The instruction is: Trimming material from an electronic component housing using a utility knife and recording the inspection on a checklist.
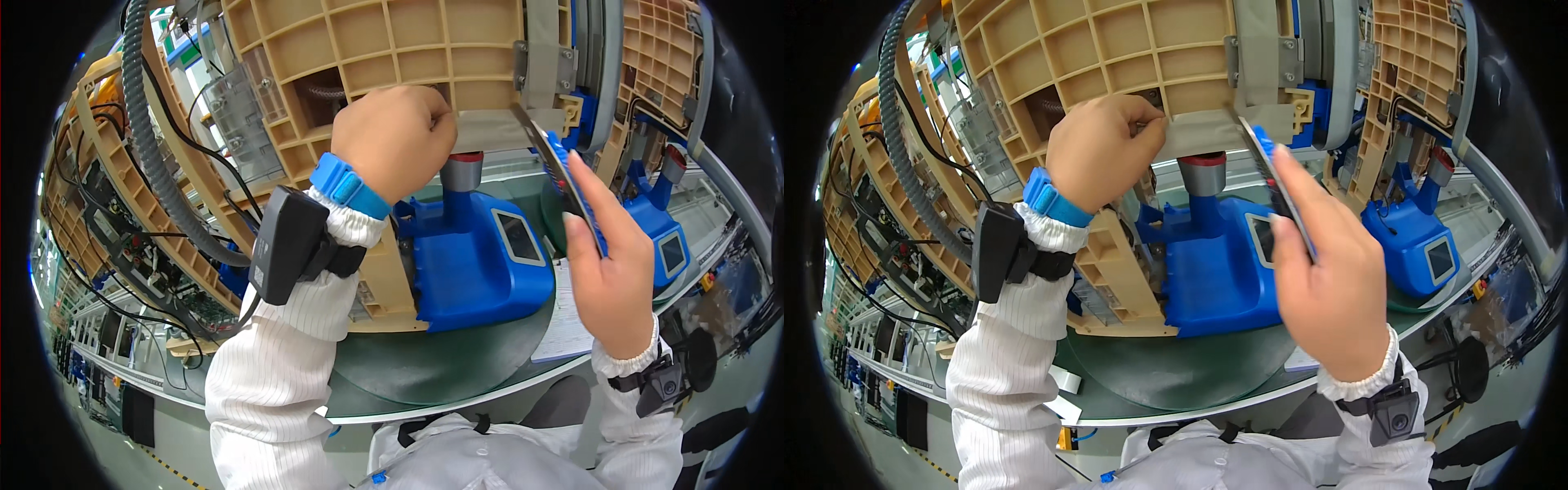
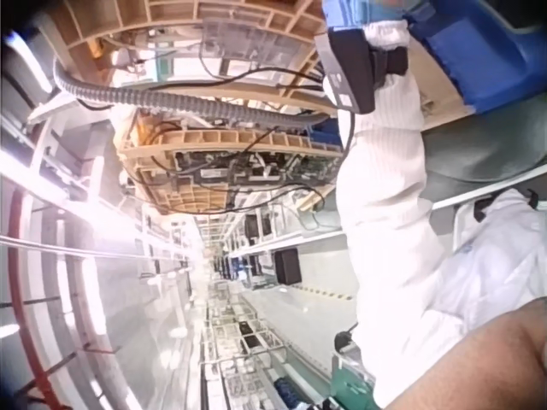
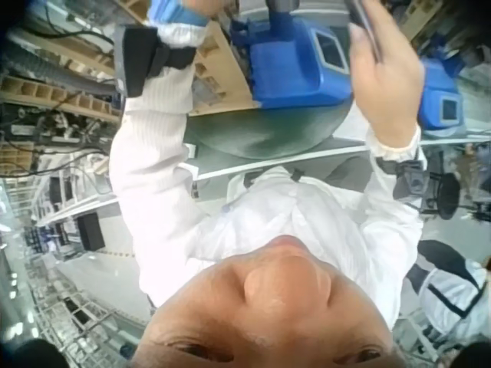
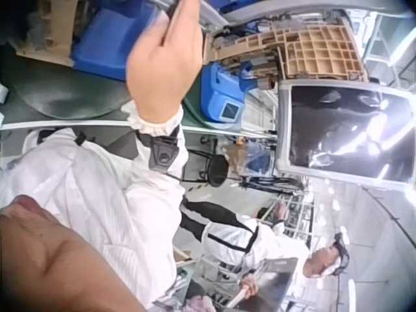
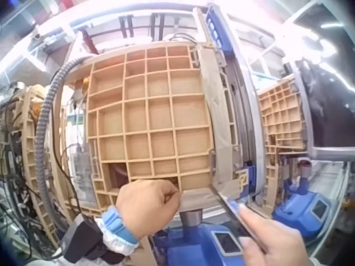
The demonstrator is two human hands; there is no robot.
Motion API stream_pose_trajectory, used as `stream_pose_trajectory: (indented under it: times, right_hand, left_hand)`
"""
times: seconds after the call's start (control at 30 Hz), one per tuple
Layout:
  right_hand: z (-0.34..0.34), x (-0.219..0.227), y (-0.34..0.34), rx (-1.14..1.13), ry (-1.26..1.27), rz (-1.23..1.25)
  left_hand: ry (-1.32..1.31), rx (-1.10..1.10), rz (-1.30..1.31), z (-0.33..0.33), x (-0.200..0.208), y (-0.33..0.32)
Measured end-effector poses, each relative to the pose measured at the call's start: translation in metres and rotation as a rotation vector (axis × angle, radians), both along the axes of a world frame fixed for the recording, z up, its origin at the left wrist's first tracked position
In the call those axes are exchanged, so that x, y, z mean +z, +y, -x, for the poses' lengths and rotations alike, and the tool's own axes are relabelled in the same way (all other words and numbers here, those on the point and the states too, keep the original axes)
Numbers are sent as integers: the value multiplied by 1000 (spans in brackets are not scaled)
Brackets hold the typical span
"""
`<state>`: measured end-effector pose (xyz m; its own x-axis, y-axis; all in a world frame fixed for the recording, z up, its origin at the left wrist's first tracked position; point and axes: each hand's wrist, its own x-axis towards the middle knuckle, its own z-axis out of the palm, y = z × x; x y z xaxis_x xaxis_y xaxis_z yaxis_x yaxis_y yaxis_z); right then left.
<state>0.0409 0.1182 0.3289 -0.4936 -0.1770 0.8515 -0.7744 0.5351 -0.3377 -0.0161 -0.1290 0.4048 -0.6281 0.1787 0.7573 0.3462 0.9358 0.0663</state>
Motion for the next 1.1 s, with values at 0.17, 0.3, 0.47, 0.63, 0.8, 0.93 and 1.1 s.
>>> stream_pose_trajectory:
  times: [0.17, 0.3, 0.47, 0.63, 0.8, 0.93, 1.1]
  right_hand:
    - [2, -7, 19, -16, 55, 7]
    - [9, -10, 16, -19, 130, -13]
    - [15, -14, 20, -187, 197, -207]
    - [20, -6, 25, -278, 283, -354]
    - [31, 5, 16, -279, 293, -394]
    - [23, 8, 15, -294, 240, -384]
    - [12, 13, 31, -253, 166, -363]
  left_hand:
    - [-51, -9, -21, -2, 4, 4]
    - [-6, -5, -3, 1, -1, -2]
    - [-26, -18, -11, 1, 0, 2]
    - [-18, -29, 8, 3, 1, -2]
    - [-116, 26, -33, 0, 3, -1]
    - [45, -22, 11, 4, -5, -2]
    - [302, -164, 87, 4, -21, 0]
